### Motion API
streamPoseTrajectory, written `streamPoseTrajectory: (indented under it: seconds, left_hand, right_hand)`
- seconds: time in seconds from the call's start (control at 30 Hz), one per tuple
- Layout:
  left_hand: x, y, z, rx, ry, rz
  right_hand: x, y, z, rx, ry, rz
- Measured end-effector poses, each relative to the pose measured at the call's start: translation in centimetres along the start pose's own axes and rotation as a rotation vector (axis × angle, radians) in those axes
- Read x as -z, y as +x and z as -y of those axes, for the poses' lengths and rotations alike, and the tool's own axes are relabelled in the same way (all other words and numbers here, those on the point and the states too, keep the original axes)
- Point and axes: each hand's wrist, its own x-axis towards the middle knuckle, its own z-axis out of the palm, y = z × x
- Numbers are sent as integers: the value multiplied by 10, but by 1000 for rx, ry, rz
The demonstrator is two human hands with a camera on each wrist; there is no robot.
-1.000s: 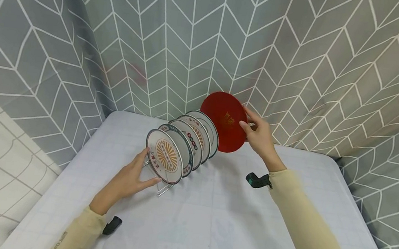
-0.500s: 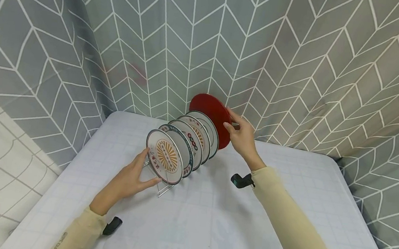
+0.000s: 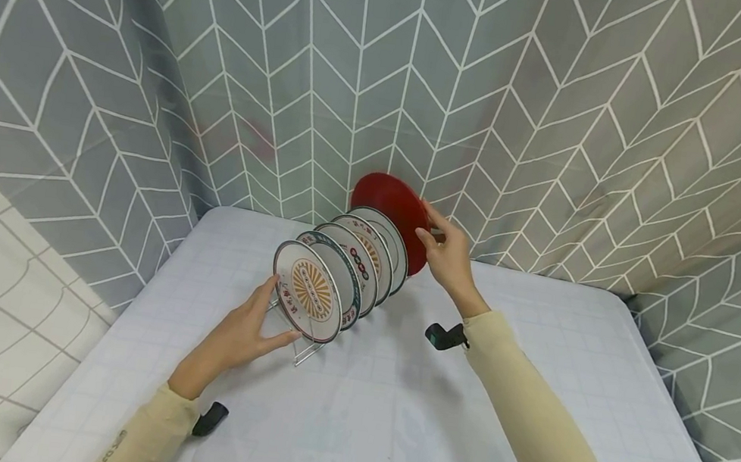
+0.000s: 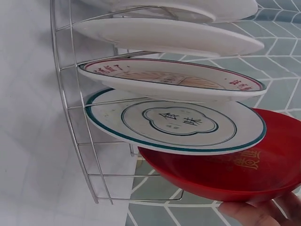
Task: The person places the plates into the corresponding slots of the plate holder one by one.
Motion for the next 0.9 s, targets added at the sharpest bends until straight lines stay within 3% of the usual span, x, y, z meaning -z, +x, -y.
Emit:
streamPoseTrajectory:
  seconds: [0.3,0.9]
  left_hand:
    - [-1,1,2,-3,6,11]
    - [-1,1,1,6,6,9]
  right_hand:
    - [-9,-15,-14,-7,-26,24]
    - [-22,-10,-25,-26,-2,12]
